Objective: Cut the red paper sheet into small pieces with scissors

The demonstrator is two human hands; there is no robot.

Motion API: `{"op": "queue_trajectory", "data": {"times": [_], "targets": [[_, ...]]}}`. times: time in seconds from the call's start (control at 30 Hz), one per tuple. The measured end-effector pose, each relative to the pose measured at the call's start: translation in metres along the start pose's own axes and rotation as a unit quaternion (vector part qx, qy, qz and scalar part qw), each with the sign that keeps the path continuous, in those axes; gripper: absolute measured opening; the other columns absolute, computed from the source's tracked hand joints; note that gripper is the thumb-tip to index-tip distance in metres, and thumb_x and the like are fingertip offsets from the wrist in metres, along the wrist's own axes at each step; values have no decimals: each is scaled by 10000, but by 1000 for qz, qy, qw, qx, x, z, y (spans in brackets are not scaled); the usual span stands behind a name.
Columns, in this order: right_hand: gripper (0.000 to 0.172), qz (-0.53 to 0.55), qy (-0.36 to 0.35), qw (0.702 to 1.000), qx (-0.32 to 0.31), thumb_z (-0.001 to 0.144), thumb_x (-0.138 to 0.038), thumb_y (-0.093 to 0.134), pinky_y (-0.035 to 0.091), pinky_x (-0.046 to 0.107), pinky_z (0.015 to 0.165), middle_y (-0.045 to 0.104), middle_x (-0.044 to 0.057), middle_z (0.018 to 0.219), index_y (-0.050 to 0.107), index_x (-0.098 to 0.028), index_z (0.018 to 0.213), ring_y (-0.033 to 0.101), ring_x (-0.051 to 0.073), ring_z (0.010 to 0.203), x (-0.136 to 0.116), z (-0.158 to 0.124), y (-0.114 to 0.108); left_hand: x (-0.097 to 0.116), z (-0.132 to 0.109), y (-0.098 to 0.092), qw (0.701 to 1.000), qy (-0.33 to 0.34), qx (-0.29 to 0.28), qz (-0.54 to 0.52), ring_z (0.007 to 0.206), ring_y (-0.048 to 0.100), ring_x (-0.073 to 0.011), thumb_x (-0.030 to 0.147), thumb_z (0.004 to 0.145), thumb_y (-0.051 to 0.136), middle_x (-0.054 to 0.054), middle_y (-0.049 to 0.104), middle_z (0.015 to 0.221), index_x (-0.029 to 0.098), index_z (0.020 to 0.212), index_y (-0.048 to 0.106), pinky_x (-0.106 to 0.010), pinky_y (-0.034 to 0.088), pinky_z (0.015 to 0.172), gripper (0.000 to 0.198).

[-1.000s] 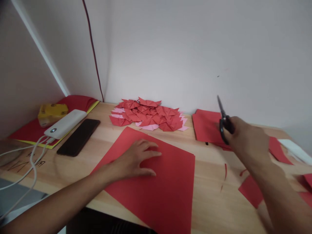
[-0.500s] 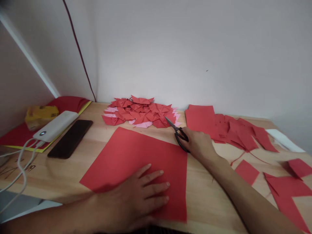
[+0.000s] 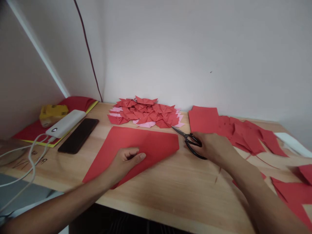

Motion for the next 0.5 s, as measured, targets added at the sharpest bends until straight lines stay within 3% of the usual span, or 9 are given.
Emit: {"op": "queue_trajectory", "data": {"times": [0.3,0.4,0.5], "targets": [[245,-49,51,990,-121,833,-465,526,376,317,557,695,83,809,588,-228,827,635,268,700,42,-11,25,2,0,1,999,37,6,37,587,195,-90,457,858,604,55,176,639,197,581,262,-258,155,537,510],[245,-30,39,994,-99,823,-464,549,404,331,573,693,72,772,604,-226,799,634,265,669,34,-7,14,7,-1,3,998,47,3,44,586,207,-90,426,862,602,56,183,634,197,580,259,-252,172,537,500],[332,64,-23,998,-19,860,-531,500,430,342,568,688,63,743,631,-229,811,624,249,635,2,-14,-21,13,-3,5,997,62,1,50,584,235,-90,392,870,596,57,210,622,195,577,270,-247,201,540,481]]}}
Point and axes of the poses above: each hand's wrist, its own z-axis towards the middle knuckle, its own y-axis out of the palm, x = y × z, the point moved 10 cm from there along z, towards the middle knuckle
